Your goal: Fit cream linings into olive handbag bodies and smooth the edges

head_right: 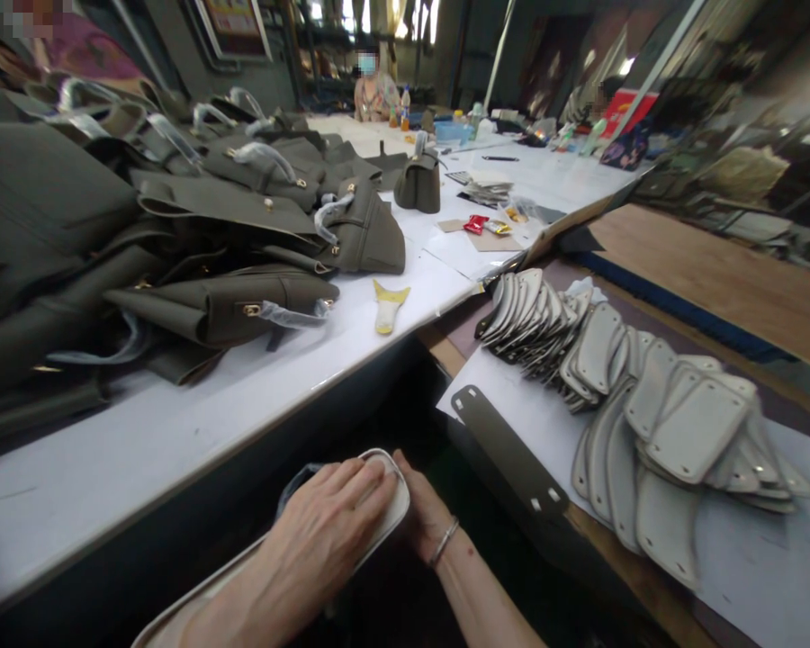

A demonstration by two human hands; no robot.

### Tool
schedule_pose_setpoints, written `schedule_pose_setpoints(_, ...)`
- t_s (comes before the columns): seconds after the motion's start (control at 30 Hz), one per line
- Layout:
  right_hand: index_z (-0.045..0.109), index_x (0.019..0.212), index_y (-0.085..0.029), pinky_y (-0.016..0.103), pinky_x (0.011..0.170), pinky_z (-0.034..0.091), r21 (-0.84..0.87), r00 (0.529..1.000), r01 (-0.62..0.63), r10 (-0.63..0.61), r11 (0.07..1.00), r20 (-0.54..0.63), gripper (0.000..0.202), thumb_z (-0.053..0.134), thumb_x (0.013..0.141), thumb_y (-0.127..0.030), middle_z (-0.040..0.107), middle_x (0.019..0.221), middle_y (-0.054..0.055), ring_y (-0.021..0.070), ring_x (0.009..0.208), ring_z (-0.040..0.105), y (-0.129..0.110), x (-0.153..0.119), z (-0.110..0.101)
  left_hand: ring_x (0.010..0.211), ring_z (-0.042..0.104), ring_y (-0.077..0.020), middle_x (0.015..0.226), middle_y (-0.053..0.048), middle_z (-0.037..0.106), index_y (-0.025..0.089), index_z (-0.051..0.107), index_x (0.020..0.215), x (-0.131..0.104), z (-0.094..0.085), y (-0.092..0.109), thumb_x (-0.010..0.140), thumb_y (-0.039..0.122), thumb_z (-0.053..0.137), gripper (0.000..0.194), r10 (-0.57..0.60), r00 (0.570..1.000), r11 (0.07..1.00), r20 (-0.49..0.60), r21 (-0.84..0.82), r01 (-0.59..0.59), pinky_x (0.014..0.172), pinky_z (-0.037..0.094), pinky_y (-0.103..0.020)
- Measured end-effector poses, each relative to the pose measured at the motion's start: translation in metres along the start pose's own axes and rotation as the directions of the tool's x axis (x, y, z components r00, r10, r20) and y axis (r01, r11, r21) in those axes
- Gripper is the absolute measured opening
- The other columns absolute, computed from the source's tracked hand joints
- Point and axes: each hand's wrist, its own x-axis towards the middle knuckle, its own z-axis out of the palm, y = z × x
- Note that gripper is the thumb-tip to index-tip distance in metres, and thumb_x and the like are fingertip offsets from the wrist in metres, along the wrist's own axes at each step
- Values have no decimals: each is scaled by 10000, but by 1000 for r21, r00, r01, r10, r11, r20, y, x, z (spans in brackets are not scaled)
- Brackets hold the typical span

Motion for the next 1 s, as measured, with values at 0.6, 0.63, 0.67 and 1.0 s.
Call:
schedule_pose_setpoints(0.6,676,837,-176,273,782,406,-81,994,-98,94,992,-48,464,804,695,-599,625,777,-6,155,787,536,-20,-19,-2,1039,569,-259,1204,-112,606,108,503,1293,1,0,2,891,123,470,404,23,1000,1000,21,15,-23,897,528,-408)
schedule_pose_setpoints(0.63,683,868,-173,276,789,405,-107,993,-110,106,988,-44,457,794,714,-589,632,800,0,157,802,537,-22,-20,-4,1049,567,-263,1214,-116,603,106,499,1304,1,-1,2,889,134,479,416,13,999,1000,30,-18,-13,908,523,-412)
schedule_pose_setpoints(0.67,687,894,-173,278,791,404,-133,992,-123,119,983,-38,451,784,730,-582,634,817,2,156,807,536,-25,-21,-5,1065,563,-271,1227,-122,599,102,498,1309,1,-1,2,881,136,486,430,8,999,999,39,-45,-6,921,518,-417)
schedule_pose_setpoints(1.0,693,1030,-171,294,692,412,-429,979,-180,204,885,9,391,670,863,-523,601,869,24,151,775,510,-58,-29,6,1165,539,-246,1288,-92,591,145,571,1199,-8,-10,-8,866,92,460,355,-34,997,963,70,-265,52,1058,431,-380)
